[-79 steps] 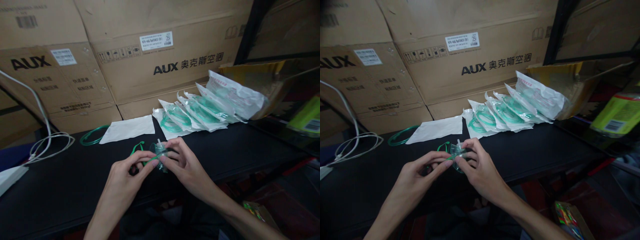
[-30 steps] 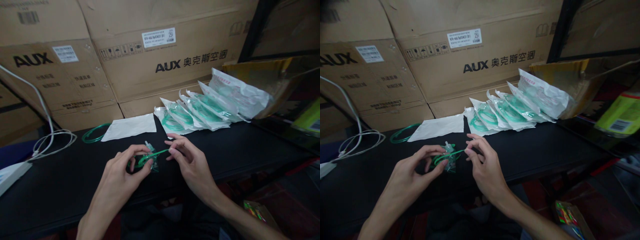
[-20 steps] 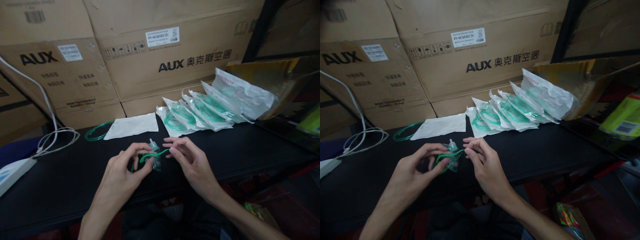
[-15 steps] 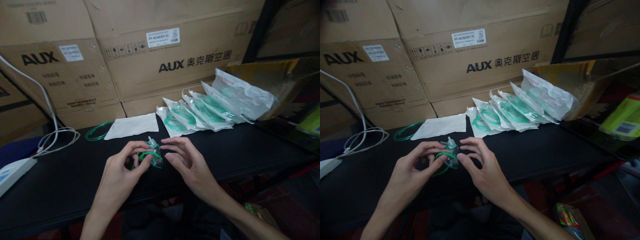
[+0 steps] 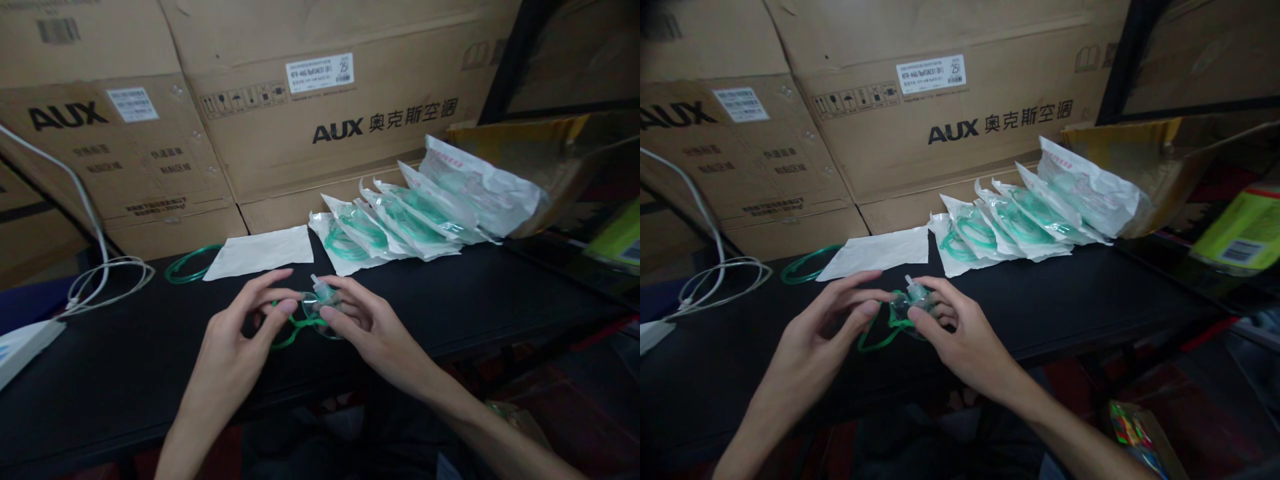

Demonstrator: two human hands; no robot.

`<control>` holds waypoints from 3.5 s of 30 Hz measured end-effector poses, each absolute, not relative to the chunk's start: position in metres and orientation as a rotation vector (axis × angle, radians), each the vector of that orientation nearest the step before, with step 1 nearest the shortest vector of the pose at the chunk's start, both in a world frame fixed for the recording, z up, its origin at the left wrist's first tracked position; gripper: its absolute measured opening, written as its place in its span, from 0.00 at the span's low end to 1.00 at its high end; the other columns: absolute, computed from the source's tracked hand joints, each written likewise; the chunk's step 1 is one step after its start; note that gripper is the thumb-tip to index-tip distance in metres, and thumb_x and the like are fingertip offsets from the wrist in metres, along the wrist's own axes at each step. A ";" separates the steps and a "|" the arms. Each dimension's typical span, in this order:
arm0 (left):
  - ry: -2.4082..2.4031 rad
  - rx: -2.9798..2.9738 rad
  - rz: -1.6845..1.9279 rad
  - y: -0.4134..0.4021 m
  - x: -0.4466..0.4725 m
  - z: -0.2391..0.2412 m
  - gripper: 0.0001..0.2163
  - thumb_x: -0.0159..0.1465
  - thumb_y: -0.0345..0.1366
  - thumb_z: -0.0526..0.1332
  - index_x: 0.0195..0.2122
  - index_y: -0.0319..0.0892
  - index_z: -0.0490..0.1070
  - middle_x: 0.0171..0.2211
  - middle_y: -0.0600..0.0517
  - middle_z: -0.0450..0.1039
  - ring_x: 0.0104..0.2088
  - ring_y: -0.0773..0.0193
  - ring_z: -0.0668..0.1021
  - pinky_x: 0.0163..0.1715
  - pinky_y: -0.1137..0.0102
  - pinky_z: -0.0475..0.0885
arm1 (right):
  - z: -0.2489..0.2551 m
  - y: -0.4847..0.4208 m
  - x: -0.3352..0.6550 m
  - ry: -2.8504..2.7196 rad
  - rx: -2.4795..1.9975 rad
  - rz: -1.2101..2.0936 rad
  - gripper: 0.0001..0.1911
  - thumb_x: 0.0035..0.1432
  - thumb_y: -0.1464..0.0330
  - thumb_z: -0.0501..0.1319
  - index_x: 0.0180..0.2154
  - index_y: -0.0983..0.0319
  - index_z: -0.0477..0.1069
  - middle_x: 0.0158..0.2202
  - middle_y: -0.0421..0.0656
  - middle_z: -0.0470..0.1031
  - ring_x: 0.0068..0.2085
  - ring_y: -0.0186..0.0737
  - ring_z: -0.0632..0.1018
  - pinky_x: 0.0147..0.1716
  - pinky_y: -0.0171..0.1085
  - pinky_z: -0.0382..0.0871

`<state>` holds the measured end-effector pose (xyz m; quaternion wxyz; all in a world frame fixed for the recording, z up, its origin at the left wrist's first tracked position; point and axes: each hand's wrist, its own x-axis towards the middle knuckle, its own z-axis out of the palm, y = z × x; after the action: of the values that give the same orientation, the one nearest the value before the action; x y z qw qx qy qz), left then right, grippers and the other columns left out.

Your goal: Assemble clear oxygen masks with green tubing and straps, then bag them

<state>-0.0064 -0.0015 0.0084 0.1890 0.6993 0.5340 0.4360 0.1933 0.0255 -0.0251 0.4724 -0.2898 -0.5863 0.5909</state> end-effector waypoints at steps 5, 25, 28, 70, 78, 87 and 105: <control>1.584 2.113 1.237 0.006 -0.009 0.001 0.11 0.70 0.43 0.60 0.49 0.50 0.78 0.48 0.53 0.80 0.46 0.60 0.81 0.44 0.70 0.74 | -0.019 0.023 0.197 -1.541 -0.754 1.288 0.16 0.64 0.64 0.62 0.52 0.60 0.73 0.45 0.43 0.78 0.43 0.39 0.78 0.42 0.36 0.71; 1.556 2.190 0.717 0.008 0.012 -0.007 0.09 0.69 0.34 0.56 0.38 0.45 0.77 0.36 0.51 0.76 0.36 0.59 0.77 0.38 0.67 0.68 | -0.019 0.022 0.200 -1.581 -0.661 1.347 0.14 0.65 0.61 0.62 0.49 0.61 0.74 0.42 0.43 0.78 0.41 0.39 0.78 0.38 0.36 0.73; 1.544 2.172 0.661 0.006 0.013 -0.004 0.06 0.67 0.34 0.59 0.37 0.45 0.76 0.37 0.51 0.76 0.37 0.59 0.77 0.37 0.68 0.68 | -0.020 0.022 0.199 -1.573 -0.672 1.346 0.14 0.65 0.62 0.62 0.49 0.61 0.74 0.42 0.43 0.78 0.42 0.41 0.79 0.39 0.37 0.74; 2.039 1.406 1.913 -0.014 -0.039 0.031 0.16 0.70 0.49 0.58 0.57 0.59 0.73 0.55 0.62 0.75 0.50 0.58 0.77 0.25 0.70 0.67 | -0.032 0.032 0.192 -1.429 -0.785 1.124 0.19 0.58 0.70 0.67 0.52 0.57 0.72 0.54 0.43 0.76 0.56 0.43 0.76 0.61 0.47 0.67; 1.700 2.184 1.361 0.000 -0.011 0.011 0.10 0.69 0.42 0.62 0.47 0.49 0.80 0.45 0.54 0.81 0.44 0.63 0.81 0.45 0.71 0.73 | -0.030 0.030 0.192 -1.469 -0.660 1.245 0.18 0.57 0.75 0.66 0.49 0.55 0.73 0.53 0.40 0.76 0.56 0.39 0.77 0.58 0.40 0.71; 1.697 2.311 1.322 0.001 -0.003 0.008 0.06 0.66 0.40 0.65 0.38 0.46 0.80 0.27 0.59 0.75 0.22 0.71 0.69 0.24 0.75 0.65 | -0.033 0.030 0.192 -1.407 -0.549 1.405 0.20 0.55 0.77 0.68 0.48 0.56 0.71 0.52 0.40 0.77 0.55 0.37 0.78 0.56 0.37 0.72; 1.790 2.374 1.303 0.000 0.000 0.008 0.06 0.65 0.37 0.62 0.34 0.44 0.78 0.23 0.58 0.72 0.20 0.70 0.68 0.23 0.73 0.63 | -0.032 0.028 0.194 -1.397 -0.508 1.508 0.22 0.55 0.77 0.69 0.48 0.55 0.69 0.46 0.38 0.78 0.50 0.34 0.80 0.53 0.35 0.74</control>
<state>0.0000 0.0003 0.0081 -0.0522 0.7302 0.5508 0.4008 0.1944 0.0282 -0.0325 0.4901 -0.2090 -0.5751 0.6208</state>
